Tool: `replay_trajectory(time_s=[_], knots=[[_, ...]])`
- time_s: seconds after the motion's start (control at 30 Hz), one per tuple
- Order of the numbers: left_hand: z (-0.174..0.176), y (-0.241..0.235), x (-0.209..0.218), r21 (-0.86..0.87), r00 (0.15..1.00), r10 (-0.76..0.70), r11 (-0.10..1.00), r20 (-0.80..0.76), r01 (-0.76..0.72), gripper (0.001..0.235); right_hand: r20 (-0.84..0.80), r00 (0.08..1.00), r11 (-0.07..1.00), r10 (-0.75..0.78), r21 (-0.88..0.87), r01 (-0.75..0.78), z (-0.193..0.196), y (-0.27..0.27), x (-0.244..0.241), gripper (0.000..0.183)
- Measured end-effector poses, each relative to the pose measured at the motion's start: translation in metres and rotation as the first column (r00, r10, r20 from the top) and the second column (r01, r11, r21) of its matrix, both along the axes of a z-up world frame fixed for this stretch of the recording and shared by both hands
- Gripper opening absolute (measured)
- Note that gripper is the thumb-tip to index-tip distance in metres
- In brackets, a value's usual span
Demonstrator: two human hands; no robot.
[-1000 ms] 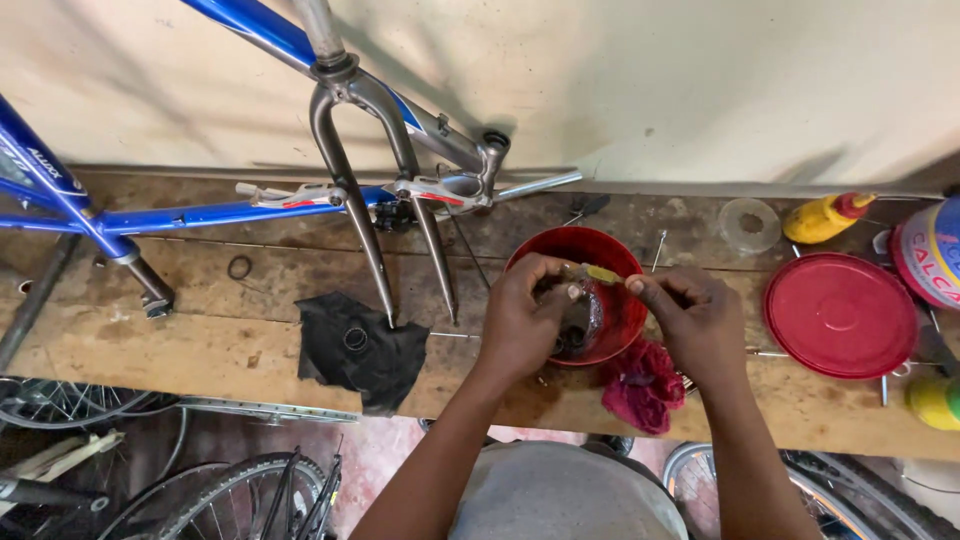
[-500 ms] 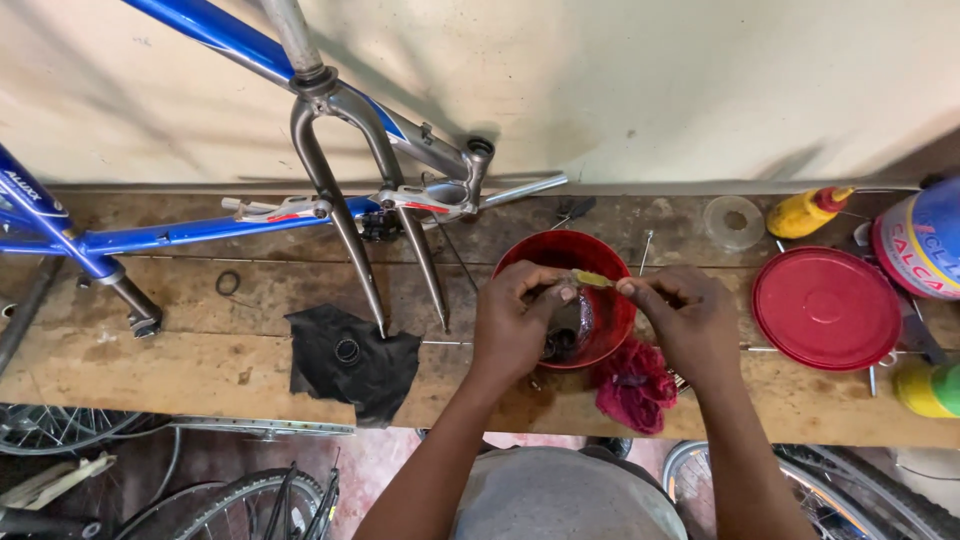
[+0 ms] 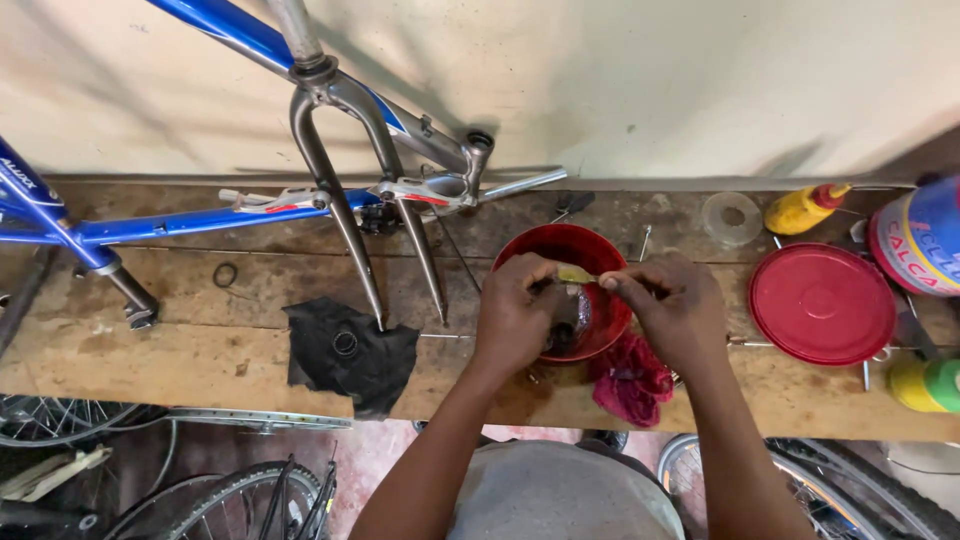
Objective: Cleaning bicycle components in a bucket of solvent using a rag and a brush
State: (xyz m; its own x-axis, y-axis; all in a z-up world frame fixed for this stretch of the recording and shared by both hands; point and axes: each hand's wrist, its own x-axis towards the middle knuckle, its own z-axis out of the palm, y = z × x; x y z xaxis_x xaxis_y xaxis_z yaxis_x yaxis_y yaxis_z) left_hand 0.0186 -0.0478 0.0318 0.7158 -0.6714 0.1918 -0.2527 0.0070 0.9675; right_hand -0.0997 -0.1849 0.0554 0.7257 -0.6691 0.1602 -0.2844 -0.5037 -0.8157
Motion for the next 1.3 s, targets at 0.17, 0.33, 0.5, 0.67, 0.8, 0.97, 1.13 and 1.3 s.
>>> replay_trajectory(time_s=[0.17,0.33,0.5,0.67,0.8,0.97,1.13,1.3], knots=[[0.008,0.005,0.001,-0.004,0.999,-0.004,1.0,-0.036,0.004,0.014,-0.058,0.997,0.998,-0.047,0.045,0.05,-0.008,-0.008,-0.006,0.01],[-0.004,0.0,0.002,-0.018,1.0,-0.001,1.0,-0.012,0.001,0.013,0.033,0.999,1.0,0.022,0.01,-0.022,-0.007,-0.007,-0.006,0.006],[0.011,0.008,-0.004,-0.013,0.997,-0.055,0.998,-0.058,0.054,0.013,-0.014,1.0,0.999,-0.004,0.037,0.005,-0.004,-0.004,-0.011,0.009],[0.014,0.006,-0.002,-0.016,0.997,-0.064,0.998,-0.042,0.064,0.011,-0.042,0.999,1.0,0.006,0.011,-0.005,-0.005,-0.007,-0.009,0.006],[0.008,0.005,-0.004,0.011,0.998,-0.042,0.999,0.05,0.041,0.012,-0.105,0.995,1.0,-0.003,-0.002,0.003,-0.012,-0.011,-0.016,0.011],[-0.001,0.004,-0.003,0.11,0.993,-0.033,0.994,0.114,0.021,0.014,-0.068,0.995,0.996,0.074,-0.036,-0.076,-0.005,-0.003,-0.015,0.01],[0.001,0.001,-0.001,0.098,0.984,-0.041,0.995,0.173,0.024,0.008,-0.048,0.997,0.998,0.067,-0.017,-0.068,-0.01,-0.005,-0.012,0.008],[-0.005,0.002,0.003,0.028,0.996,-0.017,1.0,0.086,0.015,0.01,-0.066,0.997,0.998,0.048,-0.035,-0.05,-0.021,-0.018,-0.018,0.012]])
